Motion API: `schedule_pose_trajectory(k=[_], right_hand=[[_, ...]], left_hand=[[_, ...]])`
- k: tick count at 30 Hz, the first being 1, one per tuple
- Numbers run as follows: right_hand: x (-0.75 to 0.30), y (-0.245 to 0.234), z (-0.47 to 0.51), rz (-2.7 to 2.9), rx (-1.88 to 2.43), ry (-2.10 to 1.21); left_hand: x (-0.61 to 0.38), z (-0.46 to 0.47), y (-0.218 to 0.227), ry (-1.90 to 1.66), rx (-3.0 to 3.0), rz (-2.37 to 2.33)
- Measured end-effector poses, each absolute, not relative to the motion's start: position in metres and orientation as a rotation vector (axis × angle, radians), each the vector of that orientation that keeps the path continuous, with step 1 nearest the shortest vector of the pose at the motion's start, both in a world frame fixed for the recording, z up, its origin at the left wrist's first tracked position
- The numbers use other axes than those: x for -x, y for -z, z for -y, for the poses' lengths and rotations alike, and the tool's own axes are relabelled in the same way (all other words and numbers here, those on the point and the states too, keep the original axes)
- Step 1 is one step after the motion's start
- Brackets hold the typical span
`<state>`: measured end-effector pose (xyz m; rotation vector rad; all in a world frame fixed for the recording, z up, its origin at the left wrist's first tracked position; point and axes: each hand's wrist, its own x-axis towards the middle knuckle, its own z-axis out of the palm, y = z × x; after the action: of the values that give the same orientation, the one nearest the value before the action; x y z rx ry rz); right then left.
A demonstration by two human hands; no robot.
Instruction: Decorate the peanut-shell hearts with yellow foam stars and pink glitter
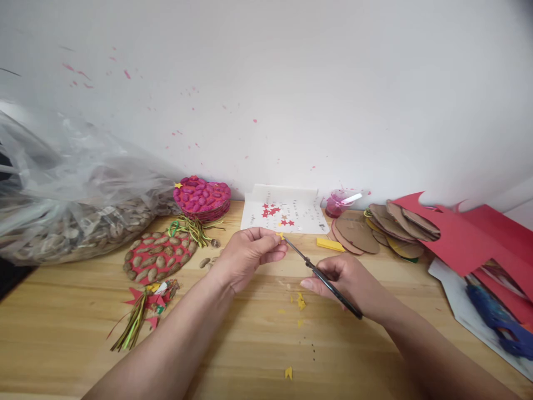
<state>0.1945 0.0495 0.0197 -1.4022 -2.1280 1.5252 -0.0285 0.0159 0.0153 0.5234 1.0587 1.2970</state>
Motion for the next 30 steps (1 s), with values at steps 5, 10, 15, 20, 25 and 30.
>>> schedule_pose_trajectory(k=[5, 10, 15, 20, 25, 30], right_hand=[[-0.195, -0.018, -0.051, 2.139, 1.41, -1.488], [-0.198, -0.01, -0.057, 2.005, 1.407, -1.472], [-0.194, -0.009, -0.059, 1.843, 1.368, -1.573], [-0.191, -0.007, -0.057, 1.716, 1.29, -1.692], [-0.191, -0.007, -0.054, 1.709, 1.227, -1.761], [-0.189, -0.009, -0.052, 1.688, 1.208, -1.793]], left_hand=[[0.03, -0.016, -0.015, -1.306, -0.528, -1.022], [0.031, -0.016, -0.013, -1.262, -0.551, -1.041], [0.029, -0.014, -0.011, -1.121, -0.66, -1.067], [0.024, -0.011, -0.01, -0.949, -0.782, -1.135], [0.02, -0.009, -0.008, -0.849, -0.915, -1.116], [0.018, -0.008, -0.007, -0.796, -0.988, -1.091]])
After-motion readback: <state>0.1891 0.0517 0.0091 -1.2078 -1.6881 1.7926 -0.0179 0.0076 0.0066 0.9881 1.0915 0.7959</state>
